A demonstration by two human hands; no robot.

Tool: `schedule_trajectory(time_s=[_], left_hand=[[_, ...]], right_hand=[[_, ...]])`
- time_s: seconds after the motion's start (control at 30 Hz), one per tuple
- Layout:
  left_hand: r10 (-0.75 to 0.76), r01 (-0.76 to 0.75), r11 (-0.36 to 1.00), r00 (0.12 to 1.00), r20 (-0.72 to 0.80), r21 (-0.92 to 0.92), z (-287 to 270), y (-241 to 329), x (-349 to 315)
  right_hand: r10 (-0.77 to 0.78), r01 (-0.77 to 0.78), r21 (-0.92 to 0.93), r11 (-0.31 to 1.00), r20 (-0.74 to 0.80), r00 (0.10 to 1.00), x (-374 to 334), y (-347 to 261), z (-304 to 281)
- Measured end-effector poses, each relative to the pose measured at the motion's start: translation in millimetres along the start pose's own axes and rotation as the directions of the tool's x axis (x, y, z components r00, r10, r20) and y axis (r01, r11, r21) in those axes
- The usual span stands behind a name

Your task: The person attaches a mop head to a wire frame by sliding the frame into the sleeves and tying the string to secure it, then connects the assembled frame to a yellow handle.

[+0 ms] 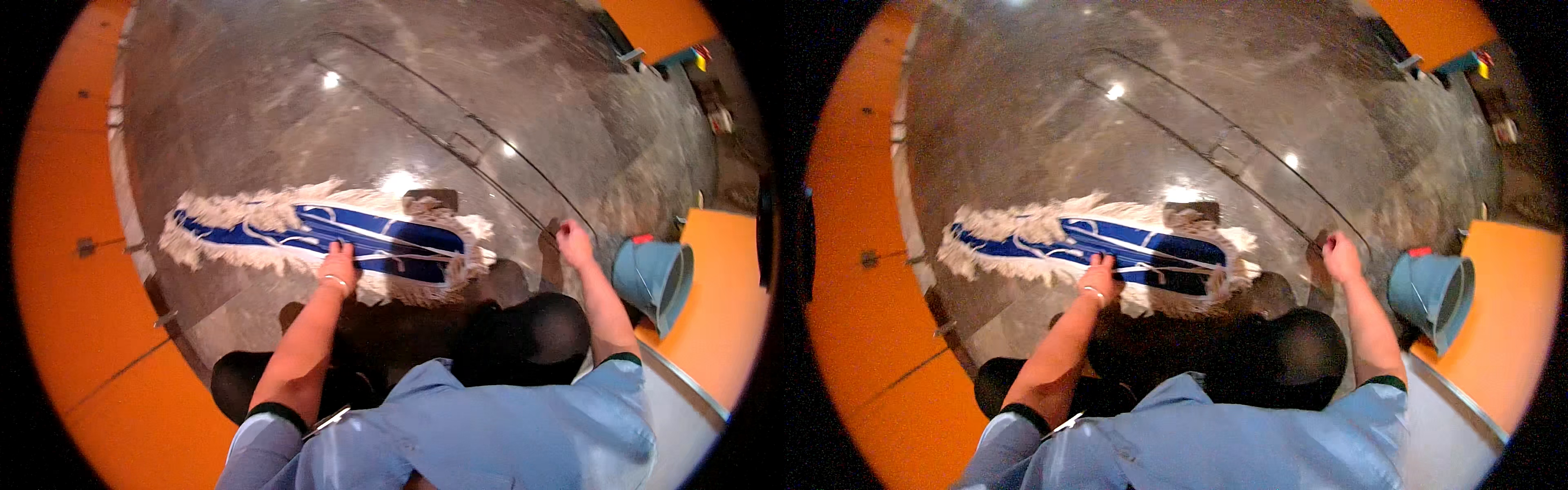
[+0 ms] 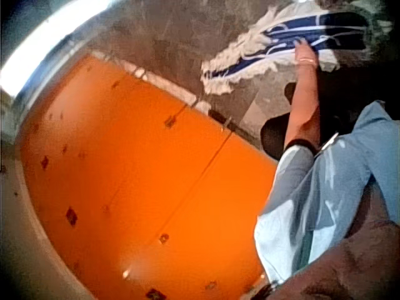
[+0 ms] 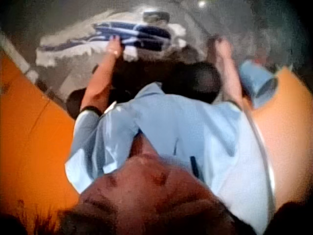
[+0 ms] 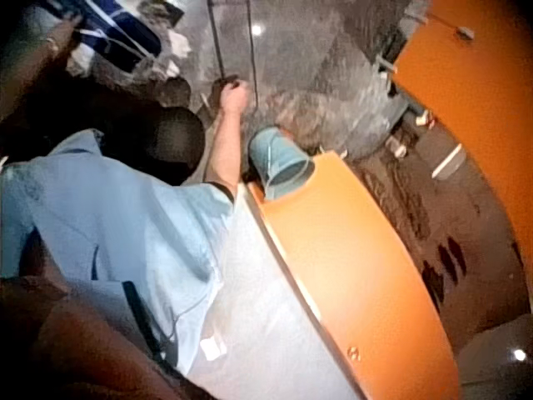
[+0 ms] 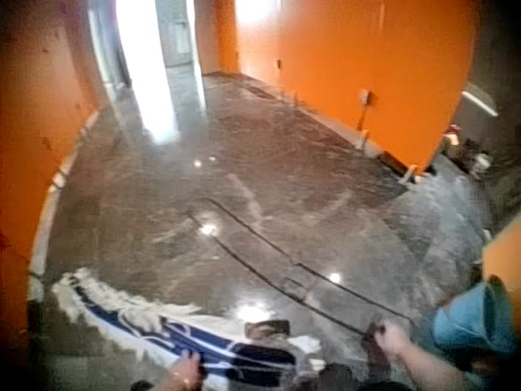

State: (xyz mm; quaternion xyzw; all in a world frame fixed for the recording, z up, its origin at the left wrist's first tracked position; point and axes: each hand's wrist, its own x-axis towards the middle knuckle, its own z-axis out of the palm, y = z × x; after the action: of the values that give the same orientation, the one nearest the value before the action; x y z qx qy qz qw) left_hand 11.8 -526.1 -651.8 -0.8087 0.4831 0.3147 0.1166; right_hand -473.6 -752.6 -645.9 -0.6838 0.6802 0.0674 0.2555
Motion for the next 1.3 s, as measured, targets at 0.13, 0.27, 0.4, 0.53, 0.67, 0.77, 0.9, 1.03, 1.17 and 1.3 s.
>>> schedule_trajectory(time_s=[0.13, 0.27, 0.4, 0.53, 0.67, 0.77, 0.9, 1.03, 1.17, 1.3], left_hand=[[-0.101, 0.07, 0.981, 0.981, 0.169, 0.179, 5, 0, -5], [-0.07, 0.015, 0.986, 0.943, 0.326, 0.168, 7, -2, -8], [0.001, -0.04, 0.988, 0.967, 0.256, 0.148, 31, -29, -12], [0.131, -0.131, 0.991, 0.942, 0.308, -0.021, -14, -7, -12], [0.223, -0.235, 0.972, 0.914, 0.34, -0.004, -36, 25, -15], [0.36, -0.35, 0.931, 0.832, 0.422, -0.104, -38, 57, -28], [0.448, -0.336, 0.868, 0.847, 0.286, -0.365, 57, 113, -57], [0.699, -0.58, 0.672, 0.703, 0.133, -0.461, 58, 100, -33], [-0.016, 0.036, 0.992, 0.986, 0.166, -0.124, 8, -15, 35], [-0.57, 0.399, 0.532, 0.821, 0.033, -0.746, -6, -137, 41]], right_hand=[[-0.381, 0.393, -0.149, 0.907, 0.102, 0.919, 53, -83, 8], [-0.255, 0.299, -0.089, 0.95, 0.329, 0.909, 76, -127, 51], [-0.402, 0.357, 0.188, 0.915, 0.341, 0.85, 55, -144, 63], [-0.512, 0.324, 0.437, 0.839, 0.431, 0.744, 15, -161, 27], [-0.397, 0.21, 0.361, 0.909, 0.591, 0.702, -8, -183, -9], [-0.511, 0.508, 0.161, 0.846, 0.515, 0.688, 1, -173, -23], [-0.498, 0.59, 0.003, 0.807, 0.539, 0.679, 31, -160, -35], [-0.34, 0.602, -0.276, 0.75, 0.619, 0.708, 58, -132, 2], [-0.258, 0.569, -0.382, 0.729, 0.617, 0.744, 76, -128, 42], [-0.422, 0.612, -0.138, 0.778, 0.608, 0.673, 73, -156, 46]])
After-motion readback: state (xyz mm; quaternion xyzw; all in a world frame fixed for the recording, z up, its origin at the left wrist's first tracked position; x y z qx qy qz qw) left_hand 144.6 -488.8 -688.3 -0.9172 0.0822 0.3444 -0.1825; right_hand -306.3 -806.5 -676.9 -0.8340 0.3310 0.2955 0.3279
